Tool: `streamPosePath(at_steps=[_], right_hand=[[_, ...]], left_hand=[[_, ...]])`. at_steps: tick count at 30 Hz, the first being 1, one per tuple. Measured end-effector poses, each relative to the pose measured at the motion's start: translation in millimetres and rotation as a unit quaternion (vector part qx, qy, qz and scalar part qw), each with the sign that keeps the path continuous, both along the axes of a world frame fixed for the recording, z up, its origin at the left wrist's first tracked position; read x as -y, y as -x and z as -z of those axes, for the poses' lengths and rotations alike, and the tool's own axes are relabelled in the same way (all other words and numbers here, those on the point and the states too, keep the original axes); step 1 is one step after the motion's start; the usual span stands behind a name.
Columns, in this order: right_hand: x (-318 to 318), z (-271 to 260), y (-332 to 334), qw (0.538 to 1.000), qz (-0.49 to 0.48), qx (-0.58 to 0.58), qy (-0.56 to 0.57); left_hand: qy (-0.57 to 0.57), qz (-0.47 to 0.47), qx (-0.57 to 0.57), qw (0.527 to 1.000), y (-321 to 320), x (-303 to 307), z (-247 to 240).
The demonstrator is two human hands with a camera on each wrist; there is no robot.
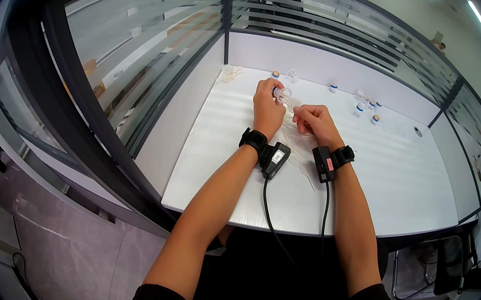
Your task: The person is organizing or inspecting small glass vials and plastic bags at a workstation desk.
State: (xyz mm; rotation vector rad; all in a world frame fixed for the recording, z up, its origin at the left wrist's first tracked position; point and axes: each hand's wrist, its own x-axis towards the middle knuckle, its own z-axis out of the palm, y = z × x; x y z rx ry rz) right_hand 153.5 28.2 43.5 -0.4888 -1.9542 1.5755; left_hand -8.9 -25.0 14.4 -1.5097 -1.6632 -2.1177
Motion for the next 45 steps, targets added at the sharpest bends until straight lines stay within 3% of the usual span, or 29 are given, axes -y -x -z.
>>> streamPosePath(at_steps=[17,31,38,45], right_hand=[[-4.4,4.3,1.5,1.000,0.020,-0.001,0.016],[-1.9,1.6,1.9,1.000,0.008,-0.011,0.016],[-2.7,1.8,2.1,0.999,0.025,-0.015,0.018],[-8.3,3.9,-0.4,0.997,0.055,-0.040,0.046]], left_hand=[[-0.020,0.011,0.067,0.998,-3.5,-0.7,-0.3],[-0.015,0.012,0.061,0.998,-2.9,-0.9,-0.6],[0.007,-0.008,0.002,1.000,2.1,-2.2,3.2],[0.010,0.014,0.012,1.000,0.8,-1.3,1.6]])
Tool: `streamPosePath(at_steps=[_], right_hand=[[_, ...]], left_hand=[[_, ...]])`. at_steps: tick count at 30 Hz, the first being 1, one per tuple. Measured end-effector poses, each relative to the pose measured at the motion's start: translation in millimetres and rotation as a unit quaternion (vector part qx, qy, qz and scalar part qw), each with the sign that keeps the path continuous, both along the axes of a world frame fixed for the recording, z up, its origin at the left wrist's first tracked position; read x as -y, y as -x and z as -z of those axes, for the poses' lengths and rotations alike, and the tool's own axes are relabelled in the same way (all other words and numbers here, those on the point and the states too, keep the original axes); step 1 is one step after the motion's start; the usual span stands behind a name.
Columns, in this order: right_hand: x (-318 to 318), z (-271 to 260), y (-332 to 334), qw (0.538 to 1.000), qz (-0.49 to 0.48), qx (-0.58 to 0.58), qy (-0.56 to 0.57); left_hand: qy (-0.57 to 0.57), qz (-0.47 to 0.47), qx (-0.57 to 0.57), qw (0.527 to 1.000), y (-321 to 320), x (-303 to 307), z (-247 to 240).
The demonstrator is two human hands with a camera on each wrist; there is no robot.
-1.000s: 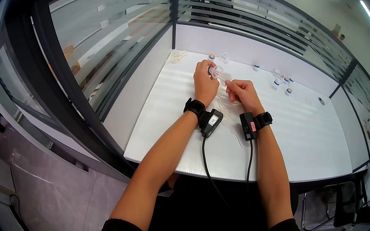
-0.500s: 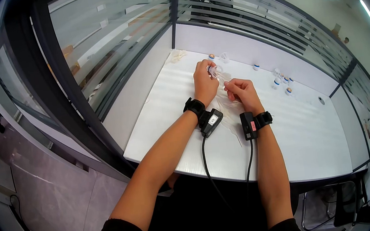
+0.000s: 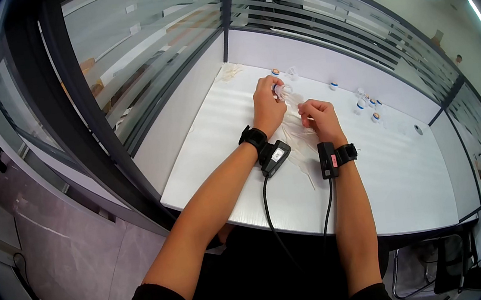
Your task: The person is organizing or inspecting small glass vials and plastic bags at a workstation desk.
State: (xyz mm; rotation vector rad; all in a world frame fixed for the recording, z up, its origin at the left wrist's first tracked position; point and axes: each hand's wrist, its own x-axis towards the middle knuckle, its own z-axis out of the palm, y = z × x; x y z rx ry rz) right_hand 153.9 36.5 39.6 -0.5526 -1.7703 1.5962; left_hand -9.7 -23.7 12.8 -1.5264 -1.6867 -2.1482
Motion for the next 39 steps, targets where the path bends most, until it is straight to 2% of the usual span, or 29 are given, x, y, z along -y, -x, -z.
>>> streamPosePath(at_steps=[20,26,39], right_hand=[[-2.9,0.9,-0.8,0.999,-0.034,-0.003,0.008],[-1.8,-0.8,-1.4,0.999,-0.044,0.021,0.001],[2.0,-2.4,-0.1,0.999,-0.050,0.003,-0.001]], left_hand=[[0.002,-0.016,-0.001,1.000,0.9,-1.9,0.3],[-0.030,0.015,0.057,0.998,-5.5,3.3,-6.5],[-0.010,0.007,0.026,1.000,-2.1,1.6,-4.0]])
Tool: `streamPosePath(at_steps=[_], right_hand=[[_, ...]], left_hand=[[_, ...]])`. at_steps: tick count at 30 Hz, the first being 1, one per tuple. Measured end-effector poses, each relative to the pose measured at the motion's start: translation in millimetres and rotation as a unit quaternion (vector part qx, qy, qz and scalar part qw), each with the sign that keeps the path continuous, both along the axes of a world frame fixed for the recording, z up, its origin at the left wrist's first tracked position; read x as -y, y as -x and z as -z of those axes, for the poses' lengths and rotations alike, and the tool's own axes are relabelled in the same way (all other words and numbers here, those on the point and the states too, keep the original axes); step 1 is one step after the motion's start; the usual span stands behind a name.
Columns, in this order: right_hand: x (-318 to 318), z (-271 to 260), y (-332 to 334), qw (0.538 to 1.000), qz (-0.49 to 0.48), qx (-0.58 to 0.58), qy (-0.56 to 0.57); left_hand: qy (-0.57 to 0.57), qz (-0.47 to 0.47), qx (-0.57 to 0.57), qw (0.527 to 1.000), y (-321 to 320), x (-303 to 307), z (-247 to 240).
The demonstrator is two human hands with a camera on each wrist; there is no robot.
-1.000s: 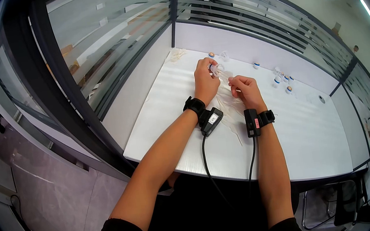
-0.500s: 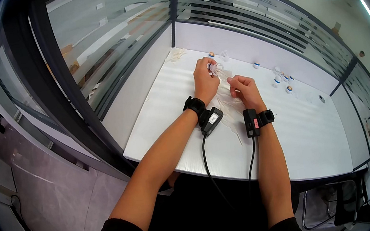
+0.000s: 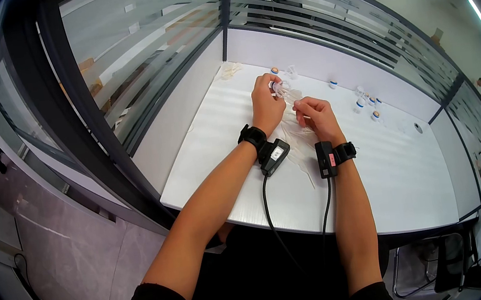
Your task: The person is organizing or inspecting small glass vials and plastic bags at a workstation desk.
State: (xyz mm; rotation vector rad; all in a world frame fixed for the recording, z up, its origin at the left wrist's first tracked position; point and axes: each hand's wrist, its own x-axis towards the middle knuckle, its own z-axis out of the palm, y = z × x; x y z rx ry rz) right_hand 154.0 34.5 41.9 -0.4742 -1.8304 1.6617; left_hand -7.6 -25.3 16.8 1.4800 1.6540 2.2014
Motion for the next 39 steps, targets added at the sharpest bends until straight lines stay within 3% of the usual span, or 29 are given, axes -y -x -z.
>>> streamPosePath(at_steps=[17,34,39], right_hand=[[2.3,-0.3,0.6,1.000,0.026,-0.008,-0.010],[-4.2,4.4,0.9,0.999,0.038,0.004,-0.025],[-5.7,5.8,2.9,0.996,0.088,-0.019,-0.020]], left_hand=[[-0.032,0.005,0.021,0.999,-2.1,1.3,-3.1],[0.020,-0.009,-0.030,0.999,5.6,-3.0,4.0],[0.028,-0.024,-0.045,0.998,3.0,-4.5,5.7]])
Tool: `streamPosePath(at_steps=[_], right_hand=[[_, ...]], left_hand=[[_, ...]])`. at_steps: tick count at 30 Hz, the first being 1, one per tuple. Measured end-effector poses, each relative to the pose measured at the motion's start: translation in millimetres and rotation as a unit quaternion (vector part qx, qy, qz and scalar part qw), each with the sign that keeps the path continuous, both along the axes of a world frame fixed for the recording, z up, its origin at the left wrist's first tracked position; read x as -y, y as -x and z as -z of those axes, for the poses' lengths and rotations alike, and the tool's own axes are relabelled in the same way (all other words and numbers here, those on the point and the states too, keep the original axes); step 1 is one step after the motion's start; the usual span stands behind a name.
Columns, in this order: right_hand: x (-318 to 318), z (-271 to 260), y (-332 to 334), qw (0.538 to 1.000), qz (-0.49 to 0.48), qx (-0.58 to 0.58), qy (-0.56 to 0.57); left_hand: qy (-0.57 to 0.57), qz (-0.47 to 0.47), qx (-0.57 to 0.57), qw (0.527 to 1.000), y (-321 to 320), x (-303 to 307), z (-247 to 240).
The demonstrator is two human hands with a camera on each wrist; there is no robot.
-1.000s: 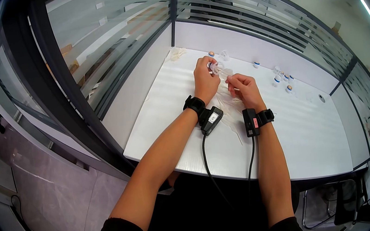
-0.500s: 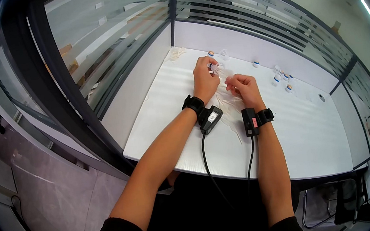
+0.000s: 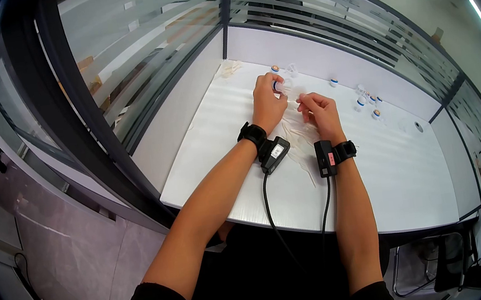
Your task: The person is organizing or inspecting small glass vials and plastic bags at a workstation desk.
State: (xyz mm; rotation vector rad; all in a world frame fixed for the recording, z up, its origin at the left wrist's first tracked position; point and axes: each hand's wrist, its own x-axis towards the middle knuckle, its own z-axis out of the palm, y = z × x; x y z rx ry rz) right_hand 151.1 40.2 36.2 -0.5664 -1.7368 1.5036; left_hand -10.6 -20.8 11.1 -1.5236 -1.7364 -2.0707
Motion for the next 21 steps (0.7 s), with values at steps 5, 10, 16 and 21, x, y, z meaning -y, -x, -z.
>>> streamPosePath(at_steps=[5,10,16,21], right_hand=[[0.5,-2.4,-1.2,0.998,0.053,-0.041,0.000],[-7.1,12.7,2.1,0.963,0.180,0.004,-0.199],[-10.9,28.9,5.1,0.866,0.270,0.152,-0.393],[-15.6,36.2,2.6,0.839,0.245,0.249,-0.416]], left_hand=[[-0.022,-0.020,-0.008,1.000,0.1,-3.9,3.7],[0.023,-0.015,0.037,0.999,-2.4,0.1,-1.4],[0.041,-0.016,0.056,0.997,-5.9,3.2,-6.5],[0.063,-0.014,0.064,0.996,-6.5,3.2,-8.1]])
